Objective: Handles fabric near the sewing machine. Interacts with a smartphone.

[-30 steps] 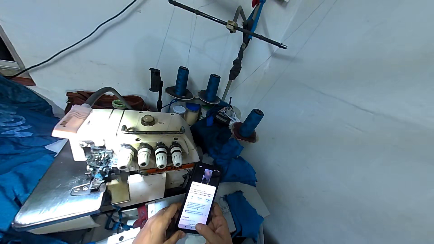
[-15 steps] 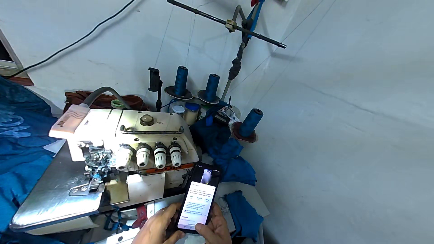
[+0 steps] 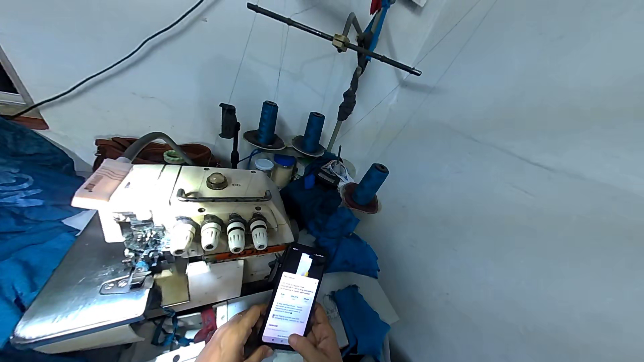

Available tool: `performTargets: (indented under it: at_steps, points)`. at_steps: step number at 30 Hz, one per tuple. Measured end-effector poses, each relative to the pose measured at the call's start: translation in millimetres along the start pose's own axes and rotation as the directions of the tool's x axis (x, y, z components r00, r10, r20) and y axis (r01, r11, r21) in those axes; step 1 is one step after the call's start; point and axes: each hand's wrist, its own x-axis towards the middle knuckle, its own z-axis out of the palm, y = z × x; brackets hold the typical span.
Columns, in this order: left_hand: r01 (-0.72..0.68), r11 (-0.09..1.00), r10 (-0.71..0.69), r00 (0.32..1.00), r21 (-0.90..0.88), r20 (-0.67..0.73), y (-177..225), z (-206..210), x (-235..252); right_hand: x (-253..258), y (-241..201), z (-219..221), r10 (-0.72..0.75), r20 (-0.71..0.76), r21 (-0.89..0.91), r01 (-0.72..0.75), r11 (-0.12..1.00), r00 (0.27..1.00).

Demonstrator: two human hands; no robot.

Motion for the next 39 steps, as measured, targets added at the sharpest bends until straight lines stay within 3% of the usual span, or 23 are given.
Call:
performTargets:
  at_steps: [17, 31, 39]
  points:
    - [-0.014, 1.0, 0.015, 0.999, 0.022, -0.034, 1, 3, 0, 0, 1, -1, -0.017, 0.005, -0.016, 0.017, 1.0, 1.0]
    - [-0.041, 0.998, 0.043, 0.997, 0.039, -0.061, 1, 3, 0, 2, 4, -11, -0.04, 0.15, 0.005, 0.039, 0.999, 0.988]
    - [-0.022, 0.999, 0.023, 0.999, 0.032, -0.041, 2, 2, 1, 2, 3, -10, -0.023, 0.145, 0.002, 0.023, 1.0, 0.989]
